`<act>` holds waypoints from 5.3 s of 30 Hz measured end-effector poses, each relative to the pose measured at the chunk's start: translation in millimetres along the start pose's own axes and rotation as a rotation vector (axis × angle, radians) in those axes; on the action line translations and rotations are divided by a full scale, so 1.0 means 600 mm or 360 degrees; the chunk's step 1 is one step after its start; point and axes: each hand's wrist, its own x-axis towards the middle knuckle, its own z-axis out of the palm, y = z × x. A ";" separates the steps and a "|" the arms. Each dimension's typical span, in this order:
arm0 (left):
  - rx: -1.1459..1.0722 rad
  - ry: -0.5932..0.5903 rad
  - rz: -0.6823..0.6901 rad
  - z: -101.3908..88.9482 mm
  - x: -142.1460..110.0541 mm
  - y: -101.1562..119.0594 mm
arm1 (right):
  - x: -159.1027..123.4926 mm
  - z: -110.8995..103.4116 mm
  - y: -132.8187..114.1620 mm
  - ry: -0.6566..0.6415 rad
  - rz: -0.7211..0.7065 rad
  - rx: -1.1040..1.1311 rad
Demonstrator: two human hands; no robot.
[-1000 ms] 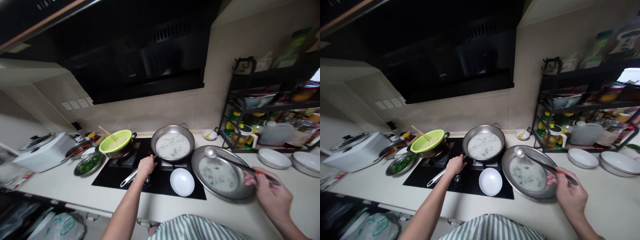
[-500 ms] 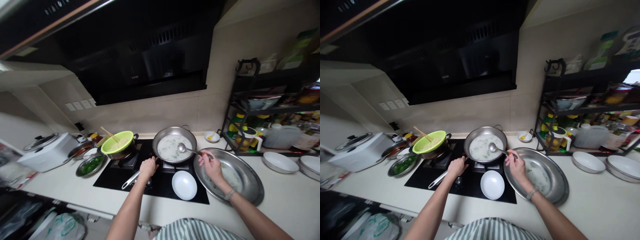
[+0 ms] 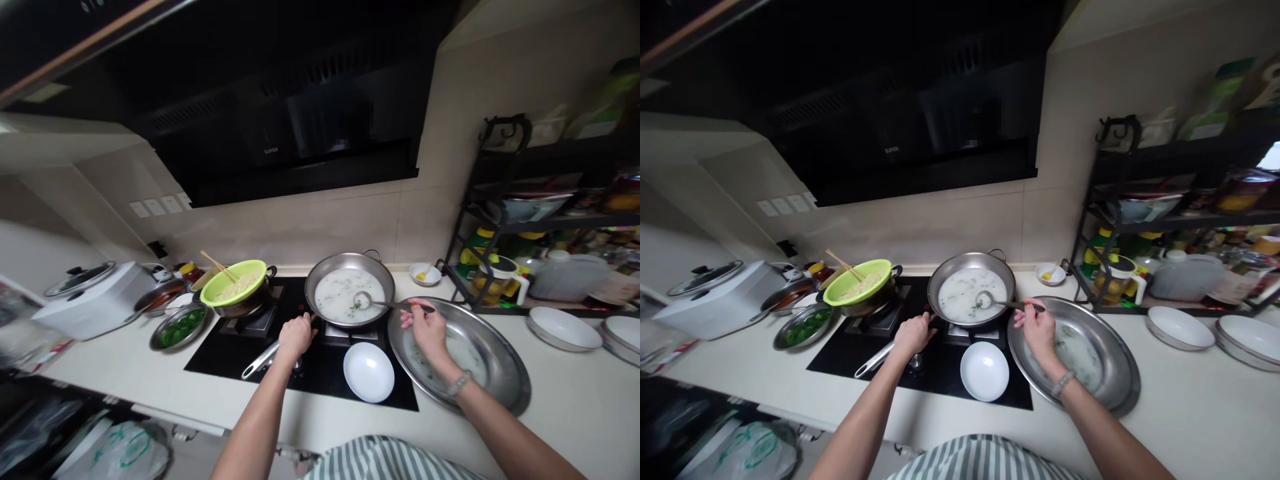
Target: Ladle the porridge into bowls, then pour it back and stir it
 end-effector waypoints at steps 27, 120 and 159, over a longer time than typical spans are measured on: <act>0.0018 0.0020 0.0004 0.002 0.001 0.001 | 0.010 -0.025 -0.013 0.0199 0.0151 0.0166; -0.0001 0.0025 0.0024 0.002 0.000 0.002 | 0.032 -0.016 -0.033 0.0241 0.0183 0.0227; -0.0001 0.0007 -0.0001 0.006 0.003 0.000 | -0.090 -0.270 -0.007 0.0574 0.0120 -0.0297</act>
